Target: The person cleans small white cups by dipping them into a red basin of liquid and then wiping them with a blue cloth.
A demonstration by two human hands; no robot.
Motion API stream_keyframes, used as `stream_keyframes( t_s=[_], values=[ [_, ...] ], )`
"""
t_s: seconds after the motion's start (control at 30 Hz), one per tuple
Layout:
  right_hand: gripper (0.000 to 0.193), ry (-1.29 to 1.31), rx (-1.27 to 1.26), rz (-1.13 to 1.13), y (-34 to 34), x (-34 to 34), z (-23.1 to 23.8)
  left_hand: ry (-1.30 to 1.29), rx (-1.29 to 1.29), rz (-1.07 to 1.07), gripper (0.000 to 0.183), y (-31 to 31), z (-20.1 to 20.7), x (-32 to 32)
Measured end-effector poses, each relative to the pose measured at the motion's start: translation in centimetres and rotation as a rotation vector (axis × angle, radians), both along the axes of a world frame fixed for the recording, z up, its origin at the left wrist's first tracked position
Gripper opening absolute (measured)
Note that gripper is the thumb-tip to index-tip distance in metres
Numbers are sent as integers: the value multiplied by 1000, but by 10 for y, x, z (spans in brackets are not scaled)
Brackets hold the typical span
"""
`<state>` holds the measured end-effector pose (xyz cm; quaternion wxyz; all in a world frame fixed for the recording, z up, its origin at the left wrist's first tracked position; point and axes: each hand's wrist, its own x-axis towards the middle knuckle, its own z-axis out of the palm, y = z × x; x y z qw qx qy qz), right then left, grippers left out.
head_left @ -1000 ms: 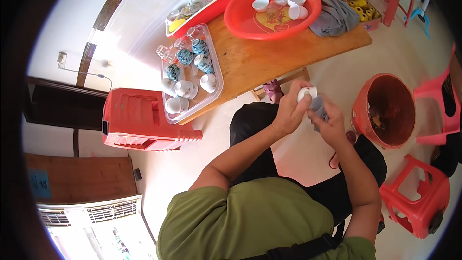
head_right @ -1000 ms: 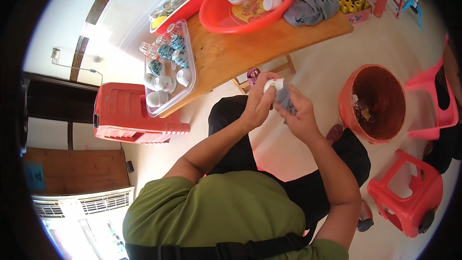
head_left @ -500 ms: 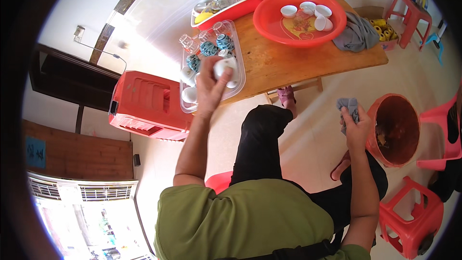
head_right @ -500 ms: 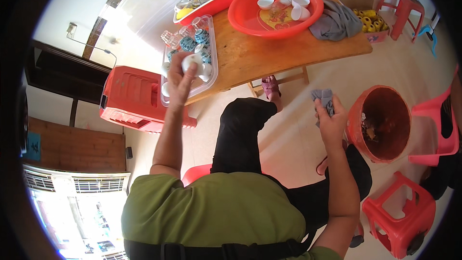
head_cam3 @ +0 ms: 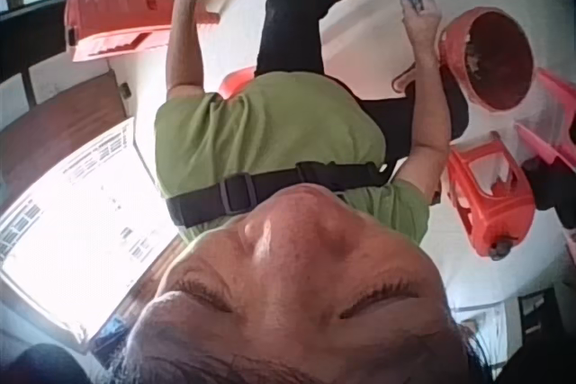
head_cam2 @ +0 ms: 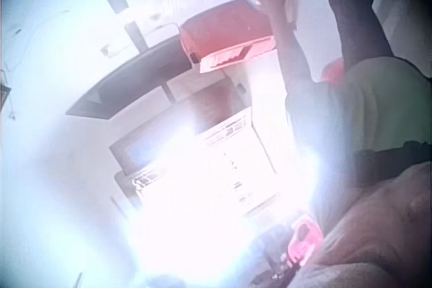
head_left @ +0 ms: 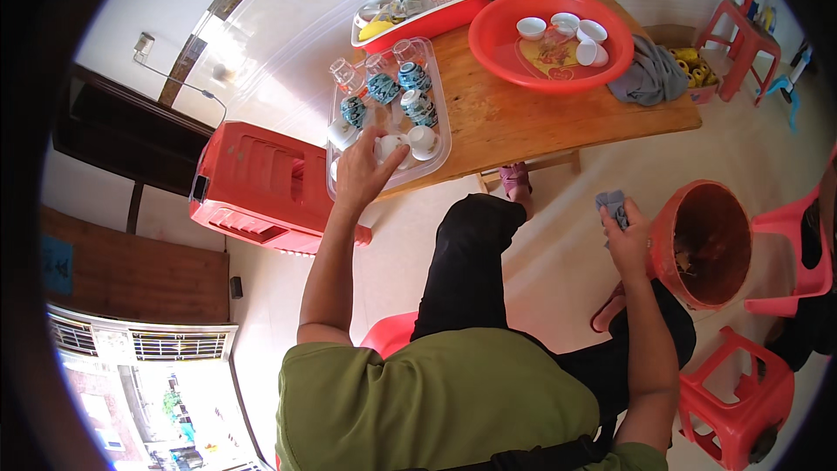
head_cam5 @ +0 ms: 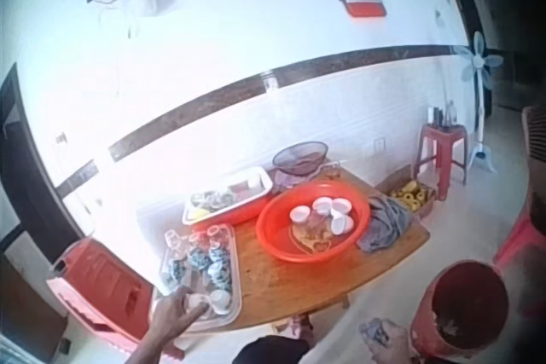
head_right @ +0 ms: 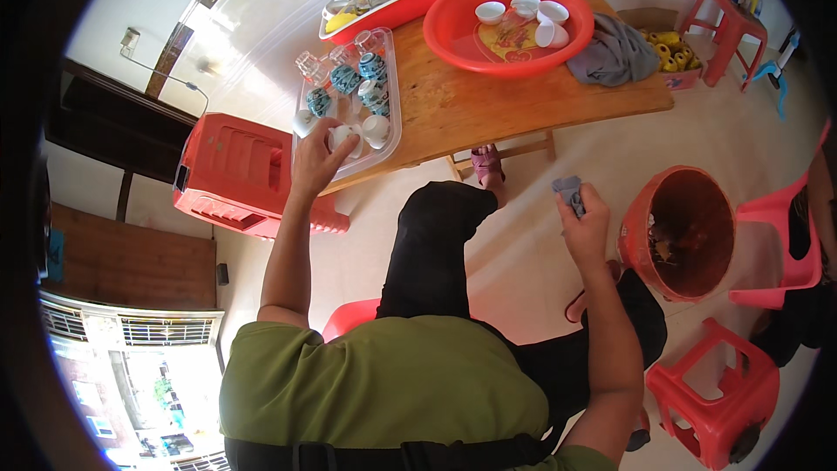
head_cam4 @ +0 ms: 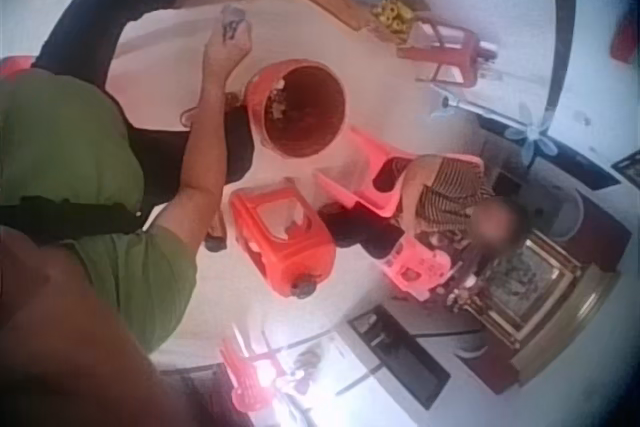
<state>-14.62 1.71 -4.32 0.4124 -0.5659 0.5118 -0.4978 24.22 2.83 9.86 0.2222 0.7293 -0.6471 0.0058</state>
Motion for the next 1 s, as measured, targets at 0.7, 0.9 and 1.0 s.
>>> stream_keyframes(
  t_s=[0.7,0.9,1.0],
  values=[
    [17,207,-154,19,-3,-3,-5,-141,-141,-37,53,-44,-22,-18],
    [18,211,-153,16,-3,-4,-3,-70,-192,-48,44,-44,-22,-15],
    [18,220,-157,1,-4,-6,-4,44,-167,-38,41,-51,-20,-12]
  ],
)
